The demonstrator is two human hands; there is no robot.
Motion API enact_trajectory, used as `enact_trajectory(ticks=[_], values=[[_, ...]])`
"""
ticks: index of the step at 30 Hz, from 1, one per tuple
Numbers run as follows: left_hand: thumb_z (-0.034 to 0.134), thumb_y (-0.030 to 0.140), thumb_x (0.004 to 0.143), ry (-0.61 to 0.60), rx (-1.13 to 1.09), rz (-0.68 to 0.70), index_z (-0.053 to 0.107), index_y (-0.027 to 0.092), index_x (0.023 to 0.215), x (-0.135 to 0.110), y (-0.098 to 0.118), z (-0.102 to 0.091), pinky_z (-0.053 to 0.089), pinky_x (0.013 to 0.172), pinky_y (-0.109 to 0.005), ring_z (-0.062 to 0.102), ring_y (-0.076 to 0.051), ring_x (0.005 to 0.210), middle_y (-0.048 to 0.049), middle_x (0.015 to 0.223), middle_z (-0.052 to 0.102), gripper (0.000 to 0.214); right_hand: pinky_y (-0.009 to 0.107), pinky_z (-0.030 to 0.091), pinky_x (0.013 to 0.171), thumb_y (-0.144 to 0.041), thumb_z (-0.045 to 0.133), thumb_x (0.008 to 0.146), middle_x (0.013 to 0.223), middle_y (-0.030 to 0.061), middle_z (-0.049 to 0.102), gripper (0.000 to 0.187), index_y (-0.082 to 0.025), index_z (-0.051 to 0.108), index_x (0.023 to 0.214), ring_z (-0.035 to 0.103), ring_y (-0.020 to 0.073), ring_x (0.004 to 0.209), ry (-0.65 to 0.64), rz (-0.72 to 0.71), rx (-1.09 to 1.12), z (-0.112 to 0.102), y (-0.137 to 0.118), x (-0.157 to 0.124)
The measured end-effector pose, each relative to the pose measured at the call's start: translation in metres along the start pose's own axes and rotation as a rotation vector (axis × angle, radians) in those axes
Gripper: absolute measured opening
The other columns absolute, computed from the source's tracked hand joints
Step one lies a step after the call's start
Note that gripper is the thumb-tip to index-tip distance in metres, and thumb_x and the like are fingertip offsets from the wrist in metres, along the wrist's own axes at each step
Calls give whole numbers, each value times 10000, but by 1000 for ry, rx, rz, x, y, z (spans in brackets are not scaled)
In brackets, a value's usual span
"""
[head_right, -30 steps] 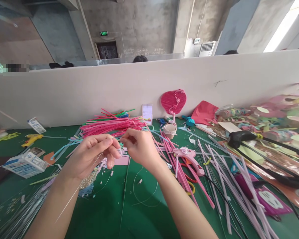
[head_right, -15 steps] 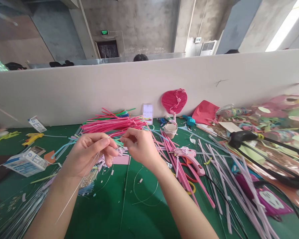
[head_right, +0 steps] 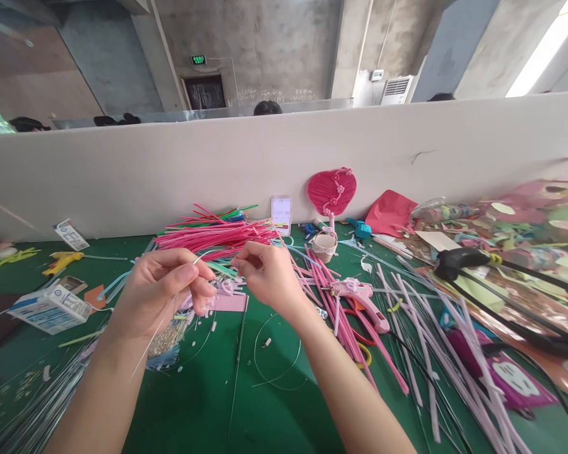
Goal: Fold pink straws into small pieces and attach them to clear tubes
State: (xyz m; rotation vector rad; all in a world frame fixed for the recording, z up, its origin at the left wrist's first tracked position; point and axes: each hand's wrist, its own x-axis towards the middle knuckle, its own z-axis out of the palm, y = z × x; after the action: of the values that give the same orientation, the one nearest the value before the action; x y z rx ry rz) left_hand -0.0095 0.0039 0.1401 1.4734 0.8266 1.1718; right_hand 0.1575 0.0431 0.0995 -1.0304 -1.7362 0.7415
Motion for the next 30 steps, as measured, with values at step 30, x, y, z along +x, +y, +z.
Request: enact_trajectory(ticks=[30], values=[[714,321,782,-141,-42,-304,686,112,668,19,-14,-32,352,313,-138,470,-37,288,-7,506,658,239,453,451,949,-246,659,814,1278,158,607,468,-166,553,1263,551,301,1192,16,-145,-425,4,7,0]])
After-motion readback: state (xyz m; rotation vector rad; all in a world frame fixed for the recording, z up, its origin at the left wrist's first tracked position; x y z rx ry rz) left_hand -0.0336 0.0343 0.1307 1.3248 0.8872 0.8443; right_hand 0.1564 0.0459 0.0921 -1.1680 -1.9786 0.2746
